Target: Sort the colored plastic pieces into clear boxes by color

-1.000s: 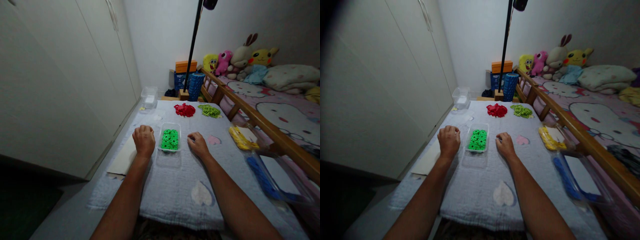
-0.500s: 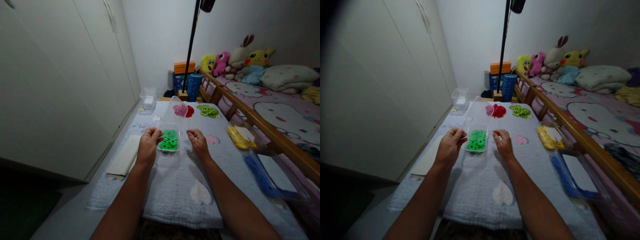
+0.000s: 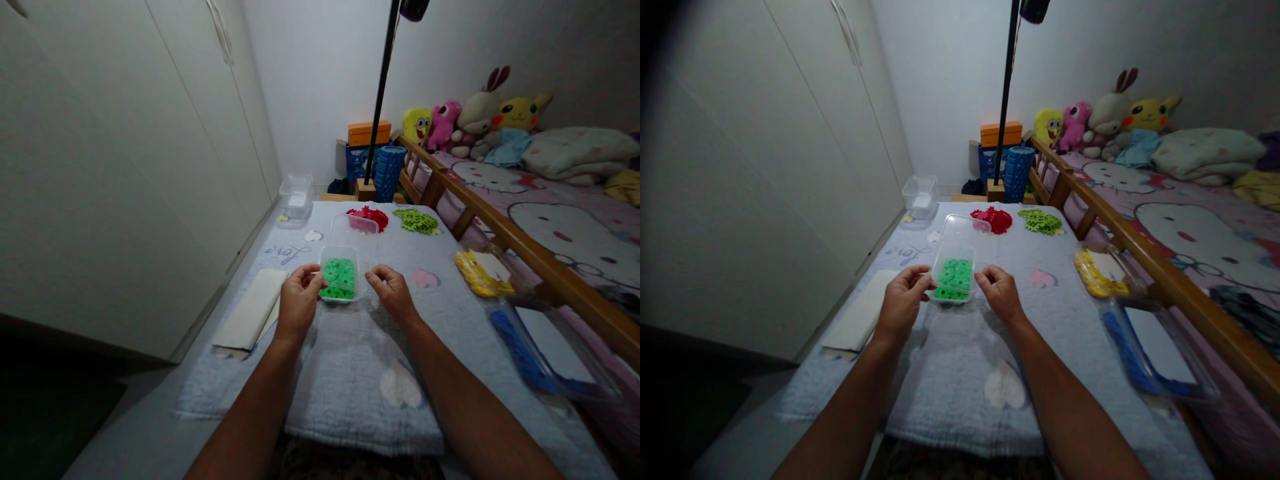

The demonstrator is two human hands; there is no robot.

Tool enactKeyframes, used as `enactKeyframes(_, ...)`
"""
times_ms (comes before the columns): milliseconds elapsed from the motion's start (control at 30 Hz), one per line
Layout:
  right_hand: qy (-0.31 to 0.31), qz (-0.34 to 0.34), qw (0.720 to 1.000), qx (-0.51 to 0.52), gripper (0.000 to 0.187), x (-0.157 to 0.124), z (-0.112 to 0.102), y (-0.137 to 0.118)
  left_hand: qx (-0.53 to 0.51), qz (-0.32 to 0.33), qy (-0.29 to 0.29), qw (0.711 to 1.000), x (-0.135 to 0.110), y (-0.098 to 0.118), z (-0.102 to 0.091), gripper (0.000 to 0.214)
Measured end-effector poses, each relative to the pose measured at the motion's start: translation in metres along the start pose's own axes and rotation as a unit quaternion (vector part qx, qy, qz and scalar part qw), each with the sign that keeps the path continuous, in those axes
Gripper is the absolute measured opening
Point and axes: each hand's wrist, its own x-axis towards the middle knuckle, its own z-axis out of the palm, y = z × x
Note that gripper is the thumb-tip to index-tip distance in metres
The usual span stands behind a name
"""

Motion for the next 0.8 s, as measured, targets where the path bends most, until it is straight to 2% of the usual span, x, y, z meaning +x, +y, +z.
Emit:
enactKeyframes(100, -0.025, 0.014, 1.000, -0.010, 0.039, -0.001, 0.002, 0.000, 0.109, 0.038, -0.002, 0.993, 0.001, -0.004, -0.009, 0.031)
enactKeyframes(233, -0.056, 0.036, 0.997, -0.031, 0.041, -0.003, 0.006, 0.003, 0.241, 0.079, 0.026, 0.967, 0.002, -0.006, -0.016, 0.021)
enactKeyframes(400, -0.070, 0.051, 0.995, -0.049, 0.045, -0.004, 0.010, 0.006, 0.329, 0.135, 0.050, 0.933, 0.002, -0.009, -0.019, 0.011)
enactKeyframes(567, -0.075, 0.057, 0.994, -0.050, 0.043, -0.005, 0.012, 0.006, 0.357, 0.124, 0.043, 0.925, 0.003, -0.017, -0.020, 0.012)
enactKeyframes(800, -0.071, 0.063, 0.994, -0.052, 0.043, -0.006, 0.012, 0.005, 0.350, 0.057, 0.041, 0.934, 0.007, -0.021, -0.022, 0.017)
